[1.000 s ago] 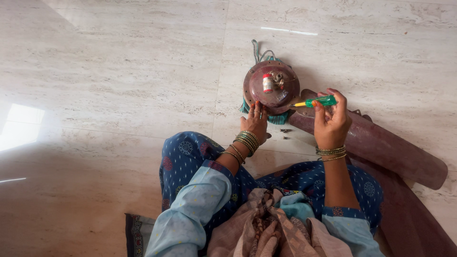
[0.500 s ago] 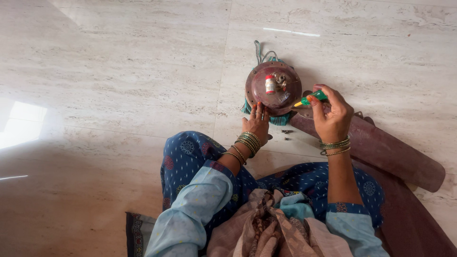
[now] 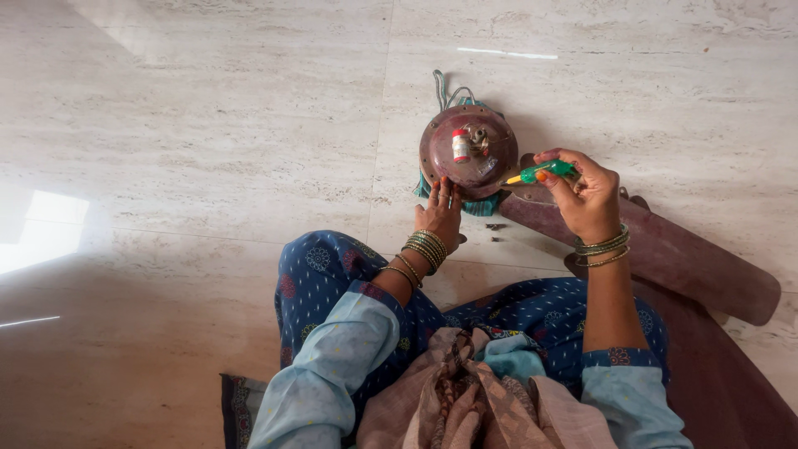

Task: The person sits on the floor and uses a screwdriver to remove the screws holding the fan blades to the motor housing. They detach one blade and set it aside, then continue unscrewing the remaining blades.

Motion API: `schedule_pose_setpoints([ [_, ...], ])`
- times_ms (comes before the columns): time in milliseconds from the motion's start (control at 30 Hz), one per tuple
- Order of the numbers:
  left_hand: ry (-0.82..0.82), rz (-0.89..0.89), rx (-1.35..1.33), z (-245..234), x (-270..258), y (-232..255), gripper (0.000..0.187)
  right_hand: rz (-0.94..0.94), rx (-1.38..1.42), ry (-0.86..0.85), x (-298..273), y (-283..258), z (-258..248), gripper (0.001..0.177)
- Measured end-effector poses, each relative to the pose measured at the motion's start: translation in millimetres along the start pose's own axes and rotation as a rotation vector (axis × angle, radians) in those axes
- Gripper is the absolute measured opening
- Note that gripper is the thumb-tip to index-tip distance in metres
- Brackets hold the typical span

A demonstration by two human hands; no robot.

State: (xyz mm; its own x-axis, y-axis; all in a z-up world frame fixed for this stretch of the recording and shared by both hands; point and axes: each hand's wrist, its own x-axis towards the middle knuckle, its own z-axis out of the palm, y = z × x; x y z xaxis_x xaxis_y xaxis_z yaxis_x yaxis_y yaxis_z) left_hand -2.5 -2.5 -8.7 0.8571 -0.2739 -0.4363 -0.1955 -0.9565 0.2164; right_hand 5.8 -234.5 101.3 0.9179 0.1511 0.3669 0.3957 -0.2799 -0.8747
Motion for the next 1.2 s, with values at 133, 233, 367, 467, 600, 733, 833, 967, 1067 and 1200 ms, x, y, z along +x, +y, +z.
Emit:
schedule_pose_setpoints([
  [133, 0.008, 0.007, 0.009, -1, -2, -1, 0.112, -0.004, 0.076, 0.115, -3, 2, 7, 0.024],
  [233, -0.001, 0.015, 0.007, -4, 0, -2, 0.110, -0.040, -0.076, 0.230, -10, -2, 13, 0.024],
  [367, 0.004, 0.021, 0.015, -2, 0, -2, 0.109, -0.109, -0.193, 0.261, -15, -6, 17, 0.024],
  [467, 0.004, 0.021, 0.010, -3, -1, -2, 0.108, -0.097, -0.200, 0.261, -14, -8, 21, 0.025],
  [600, 0.003, 0.018, 0.005, -4, 0, -1, 0.108, -0.088, -0.223, 0.237, -12, -9, 23, 0.025],
  [733, 0.018, 0.022, -0.012, -3, -2, -2, 0.109, -0.096, -0.244, 0.239, -13, -10, 24, 0.025],
  [833, 0.010, 0.022, -0.008, -5, -1, -1, 0.108, -0.105, -0.226, 0.241, -14, -11, 23, 0.025],
  [967, 0.005, 0.021, -0.001, -6, -1, -1, 0.107, -0.117, -0.279, 0.237, -15, -12, 23, 0.024],
  [1067, 0.002, 0.018, -0.001, -5, -1, -2, 0.106, -0.117, -0.282, 0.243, -14, -13, 24, 0.024],
  [1200, 0.023, 0.019, 0.002, -3, 1, -1, 0.107, -0.121, -0.283, 0.254, -15, -11, 23, 0.025],
])
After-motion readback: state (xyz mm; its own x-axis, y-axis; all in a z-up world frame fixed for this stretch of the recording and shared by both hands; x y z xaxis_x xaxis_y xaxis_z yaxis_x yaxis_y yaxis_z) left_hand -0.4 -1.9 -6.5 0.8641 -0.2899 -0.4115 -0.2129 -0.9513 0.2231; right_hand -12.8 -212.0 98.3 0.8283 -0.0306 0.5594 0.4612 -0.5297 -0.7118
